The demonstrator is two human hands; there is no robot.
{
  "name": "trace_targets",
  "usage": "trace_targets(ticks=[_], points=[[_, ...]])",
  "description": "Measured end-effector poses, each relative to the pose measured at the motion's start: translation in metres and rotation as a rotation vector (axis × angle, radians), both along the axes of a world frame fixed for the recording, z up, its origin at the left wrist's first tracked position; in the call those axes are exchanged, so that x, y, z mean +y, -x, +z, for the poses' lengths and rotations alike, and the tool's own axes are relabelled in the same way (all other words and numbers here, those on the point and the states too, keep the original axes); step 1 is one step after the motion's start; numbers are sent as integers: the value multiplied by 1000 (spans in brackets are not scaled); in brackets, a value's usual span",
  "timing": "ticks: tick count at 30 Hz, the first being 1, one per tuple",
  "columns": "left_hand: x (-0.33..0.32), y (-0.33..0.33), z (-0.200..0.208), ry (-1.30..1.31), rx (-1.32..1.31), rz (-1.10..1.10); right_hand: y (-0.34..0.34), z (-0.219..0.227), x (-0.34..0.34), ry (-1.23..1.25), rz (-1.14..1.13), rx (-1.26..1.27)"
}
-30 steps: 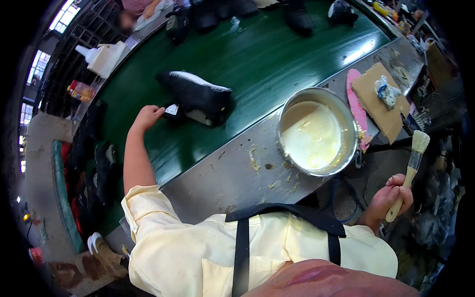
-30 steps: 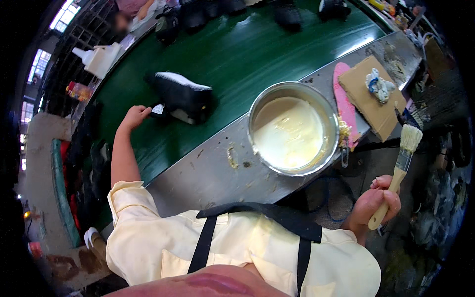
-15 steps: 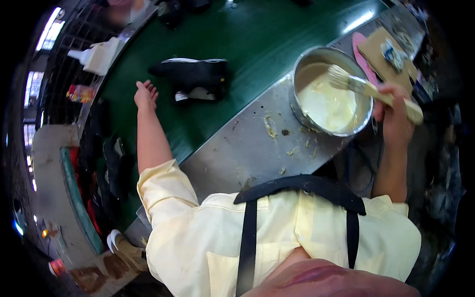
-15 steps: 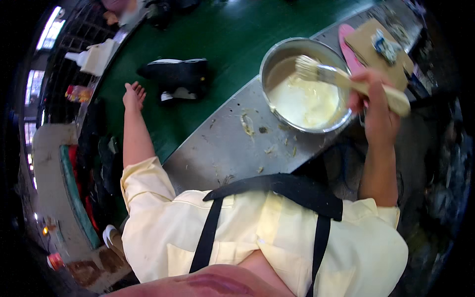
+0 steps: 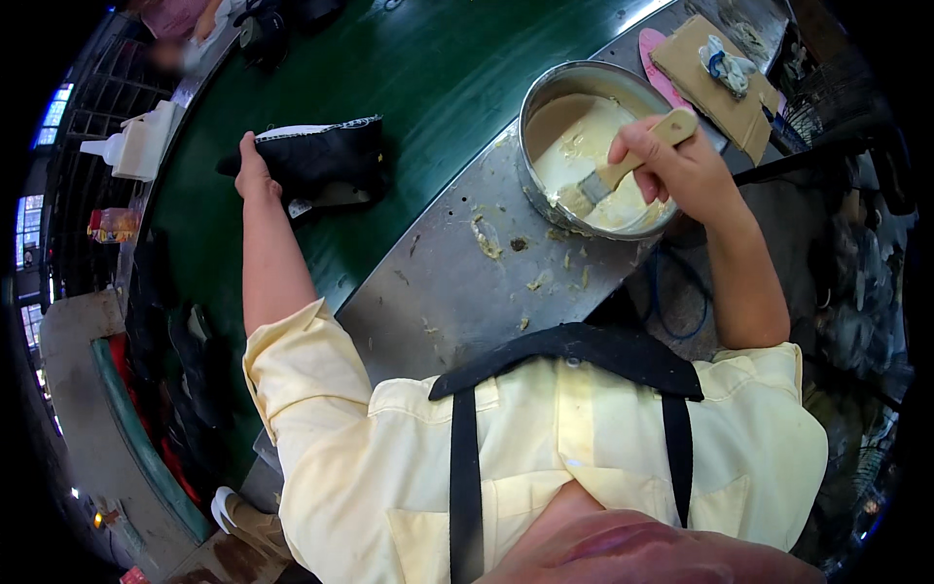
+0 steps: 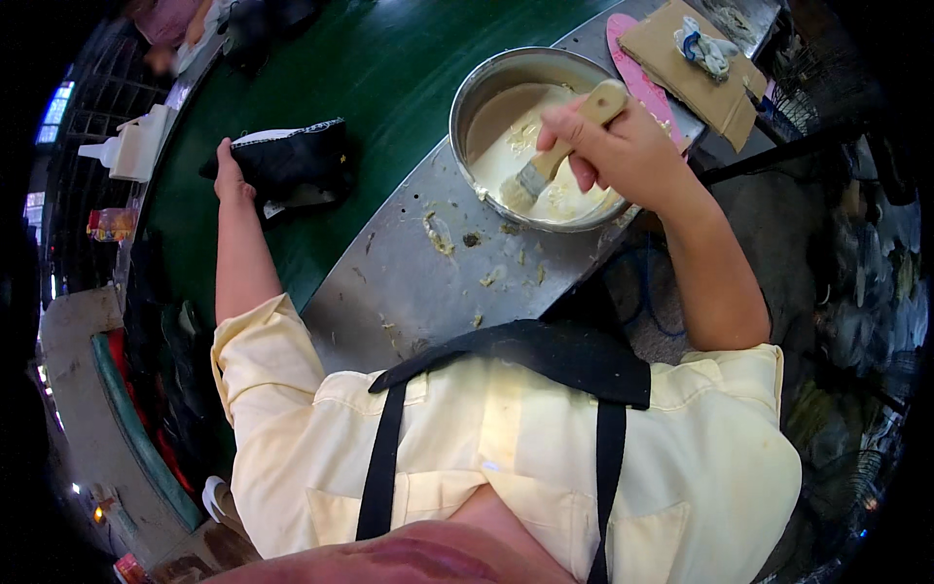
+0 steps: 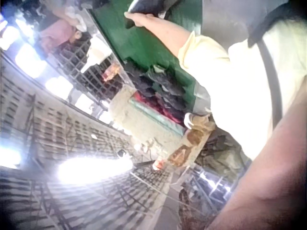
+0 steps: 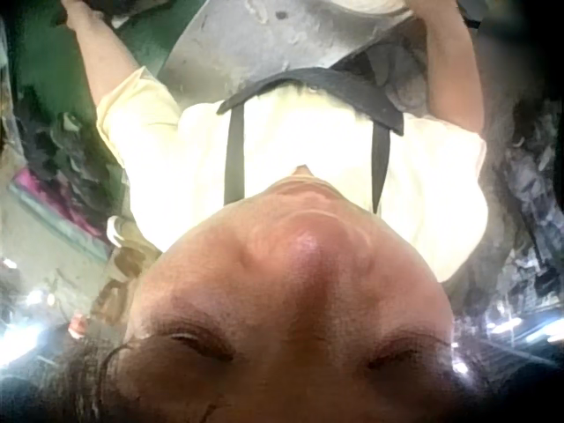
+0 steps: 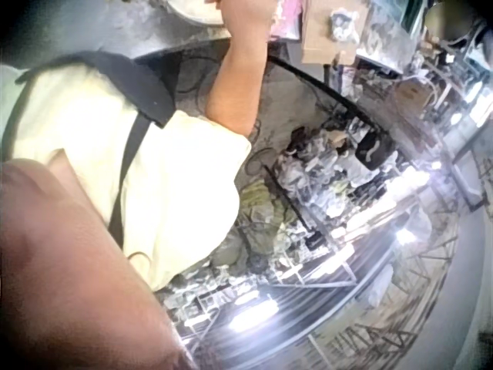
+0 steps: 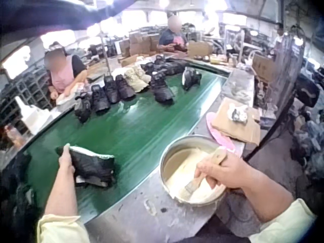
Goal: The person applies glue to the inner surface of shoe soles using a brush and then places the components onto a moving conveyor belt.
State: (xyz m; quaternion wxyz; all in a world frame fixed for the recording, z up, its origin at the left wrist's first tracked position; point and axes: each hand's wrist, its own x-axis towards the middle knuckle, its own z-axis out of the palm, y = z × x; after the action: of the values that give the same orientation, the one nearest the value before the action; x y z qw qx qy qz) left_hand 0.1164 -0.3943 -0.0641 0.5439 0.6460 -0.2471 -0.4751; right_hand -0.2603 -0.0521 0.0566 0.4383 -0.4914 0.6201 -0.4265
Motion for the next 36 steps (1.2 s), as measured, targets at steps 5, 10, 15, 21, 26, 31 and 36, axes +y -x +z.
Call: trace_targets(ticks=[5,10,15,21,26,31,36], points=[[57,-13,51,418,51,-142,12,-10,-9,19,21,85],[164,-17,117,663,25,-461,7,-11,-4,34,-89,124],[264,-5,121,691,-64,-471,4,-13,6,98,-64,140],[313,23,101,621,219,-589,13,-15,21,242,-201,34],[324,30,94,624,365,-805,15,-17,28,463,-350,-169],[330,33,87,681,251,-824,-6,18,29,649,-266,-538],[334,42,93,783,307,-874,-62,62,27,785,-82,-497]])
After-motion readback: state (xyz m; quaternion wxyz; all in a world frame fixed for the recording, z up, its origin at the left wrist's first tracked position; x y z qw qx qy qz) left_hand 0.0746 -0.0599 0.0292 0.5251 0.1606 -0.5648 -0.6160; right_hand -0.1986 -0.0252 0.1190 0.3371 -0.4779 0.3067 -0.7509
